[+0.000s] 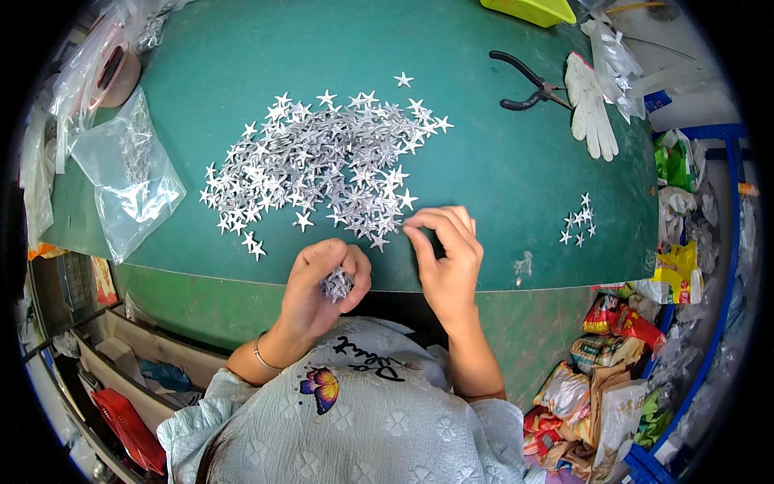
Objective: The person repeatedly picks up small white star-shaped pieces from a green table and joins them together by hand, forming small clusters. The person continues this repetitive assembly process throughout the clip.
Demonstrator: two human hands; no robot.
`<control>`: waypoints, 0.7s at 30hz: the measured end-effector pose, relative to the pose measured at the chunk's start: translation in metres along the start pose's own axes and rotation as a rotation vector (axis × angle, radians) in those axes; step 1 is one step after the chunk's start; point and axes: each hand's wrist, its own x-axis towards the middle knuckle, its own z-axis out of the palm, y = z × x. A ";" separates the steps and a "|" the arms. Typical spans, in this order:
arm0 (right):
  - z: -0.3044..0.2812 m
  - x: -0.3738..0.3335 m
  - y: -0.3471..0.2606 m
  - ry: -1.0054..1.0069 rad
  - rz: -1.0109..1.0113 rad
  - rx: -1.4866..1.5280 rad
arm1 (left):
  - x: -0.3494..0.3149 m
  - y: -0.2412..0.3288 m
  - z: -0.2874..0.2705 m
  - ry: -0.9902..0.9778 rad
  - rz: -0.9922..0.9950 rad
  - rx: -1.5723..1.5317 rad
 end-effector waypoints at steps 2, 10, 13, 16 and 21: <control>-0.004 -0.005 -0.004 0.020 0.144 0.235 | -0.001 0.000 0.011 0.120 0.007 0.102; -0.017 -0.016 -0.032 0.096 -0.301 0.008 | -0.009 0.002 0.018 0.152 0.016 0.427; -0.018 -0.018 -0.035 0.116 -0.383 -0.039 | -0.012 0.006 0.026 0.123 0.047 0.545; -0.019 -0.020 -0.036 0.112 -0.405 -0.021 | -0.012 0.008 0.028 0.098 0.100 0.673; -0.019 -0.022 -0.039 0.120 -0.352 0.007 | -0.012 0.010 0.028 0.054 0.170 0.766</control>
